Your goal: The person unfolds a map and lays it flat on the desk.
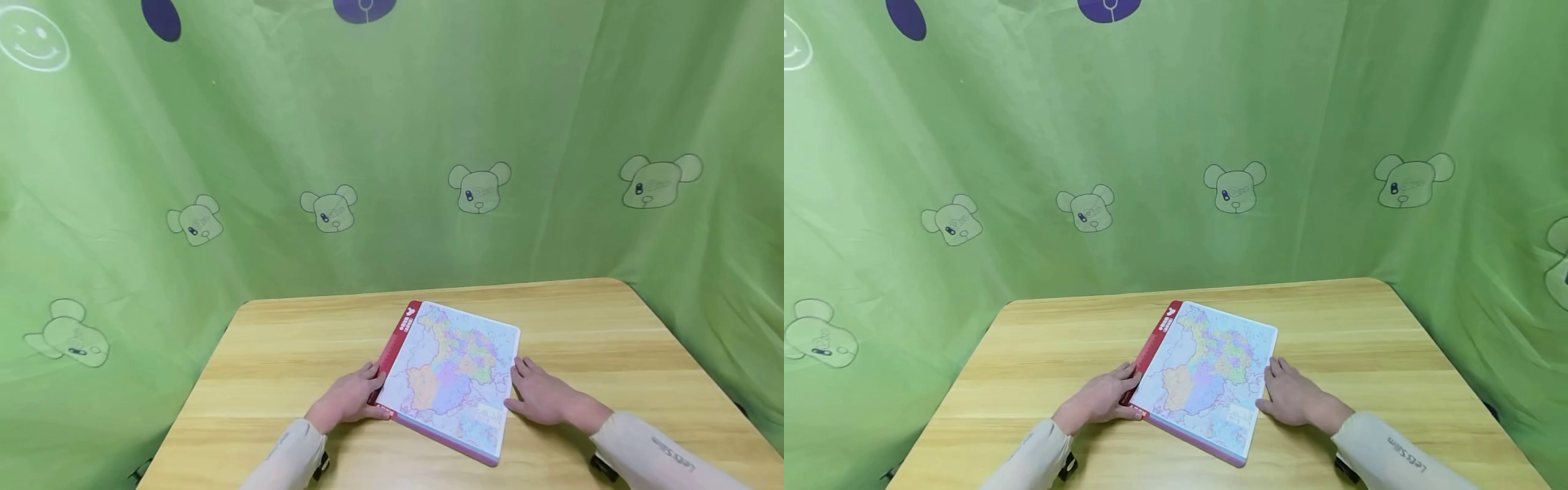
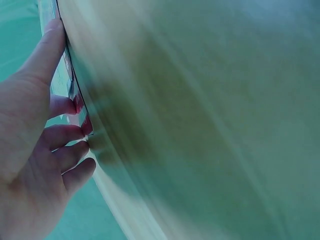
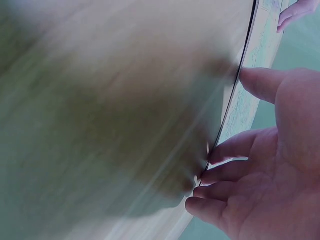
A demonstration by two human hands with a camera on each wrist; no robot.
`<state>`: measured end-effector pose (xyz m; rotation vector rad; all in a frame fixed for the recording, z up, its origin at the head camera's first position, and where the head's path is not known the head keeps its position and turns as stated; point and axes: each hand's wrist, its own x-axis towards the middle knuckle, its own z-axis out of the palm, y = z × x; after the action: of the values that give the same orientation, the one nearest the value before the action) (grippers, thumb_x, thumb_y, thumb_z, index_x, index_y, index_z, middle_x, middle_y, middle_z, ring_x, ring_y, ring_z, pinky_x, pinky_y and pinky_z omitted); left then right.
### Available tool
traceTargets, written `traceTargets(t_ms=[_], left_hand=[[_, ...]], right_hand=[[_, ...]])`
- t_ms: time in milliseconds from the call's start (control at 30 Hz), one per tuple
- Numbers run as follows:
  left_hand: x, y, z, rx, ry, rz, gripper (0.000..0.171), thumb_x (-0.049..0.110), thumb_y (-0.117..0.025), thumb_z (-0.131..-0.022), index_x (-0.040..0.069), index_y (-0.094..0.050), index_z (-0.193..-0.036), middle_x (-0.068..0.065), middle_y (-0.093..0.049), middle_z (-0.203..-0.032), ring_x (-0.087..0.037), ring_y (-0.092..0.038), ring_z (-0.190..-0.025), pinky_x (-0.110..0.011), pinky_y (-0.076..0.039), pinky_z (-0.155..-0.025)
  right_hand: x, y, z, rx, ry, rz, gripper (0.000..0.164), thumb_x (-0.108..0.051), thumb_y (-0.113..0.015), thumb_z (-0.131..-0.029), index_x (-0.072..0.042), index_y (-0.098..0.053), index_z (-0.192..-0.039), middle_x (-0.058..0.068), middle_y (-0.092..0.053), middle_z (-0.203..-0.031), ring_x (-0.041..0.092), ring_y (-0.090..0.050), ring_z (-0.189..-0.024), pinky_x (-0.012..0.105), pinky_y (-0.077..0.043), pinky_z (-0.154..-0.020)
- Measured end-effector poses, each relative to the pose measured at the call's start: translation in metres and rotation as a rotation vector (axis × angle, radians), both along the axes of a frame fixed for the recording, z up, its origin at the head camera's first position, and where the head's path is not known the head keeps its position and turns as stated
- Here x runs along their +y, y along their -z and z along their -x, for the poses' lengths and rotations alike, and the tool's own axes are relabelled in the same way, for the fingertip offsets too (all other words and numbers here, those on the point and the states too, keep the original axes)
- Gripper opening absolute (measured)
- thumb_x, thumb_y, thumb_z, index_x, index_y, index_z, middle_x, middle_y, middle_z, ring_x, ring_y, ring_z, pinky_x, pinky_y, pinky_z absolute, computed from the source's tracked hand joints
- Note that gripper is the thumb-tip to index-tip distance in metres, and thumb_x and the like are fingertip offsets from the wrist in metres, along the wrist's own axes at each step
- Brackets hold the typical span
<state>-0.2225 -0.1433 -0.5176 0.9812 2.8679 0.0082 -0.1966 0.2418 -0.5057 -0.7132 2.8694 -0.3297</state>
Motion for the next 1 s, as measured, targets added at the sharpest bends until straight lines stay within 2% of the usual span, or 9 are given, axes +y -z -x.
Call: traceTargets(t_ms=[467,867,1000], left_hand=[[0.006,0.007,-0.001,0.01,-0.01,0.003,0.087,0.065,-0.058,-0.08,0.006,-0.043,-0.142,-0.018,-0.034,-0.148,-0.032,-0.032,-0.135,-0.04,-0.035,-0.106],[0.003,-0.001,-0.009,0.056,0.034,-0.002,0.081,0.061,-0.058,-0.082,0.006,-0.047,-0.139,-0.02,-0.038,-0.145,-0.033,-0.038,-0.132,-0.04,-0.037,-0.105],[0.001,-0.002,-0.011,0.074,0.049,0.017,0.079,0.062,-0.057,-0.082,0.007,-0.049,-0.138,-0.02,-0.04,-0.143,-0.032,-0.04,-0.131,-0.038,-0.039,-0.103]], right_hand=[[0.006,0.001,0.0,0.014,-0.006,0.003,0.074,-0.038,-0.061,-0.09,0.025,-0.041,-0.125,0.045,-0.028,-0.135,0.059,-0.025,-0.127,0.062,-0.026,-0.104],[0.007,0.002,0.012,0.05,-0.027,0.008,0.07,-0.034,-0.059,-0.091,0.023,-0.042,-0.126,0.043,-0.029,-0.137,0.059,-0.026,-0.126,0.061,-0.028,-0.103],[0.005,0.001,0.016,0.03,-0.027,0.001,0.066,-0.031,-0.058,-0.092,0.023,-0.041,-0.127,0.041,-0.028,-0.139,0.059,-0.024,-0.127,0.061,-0.027,-0.104]])
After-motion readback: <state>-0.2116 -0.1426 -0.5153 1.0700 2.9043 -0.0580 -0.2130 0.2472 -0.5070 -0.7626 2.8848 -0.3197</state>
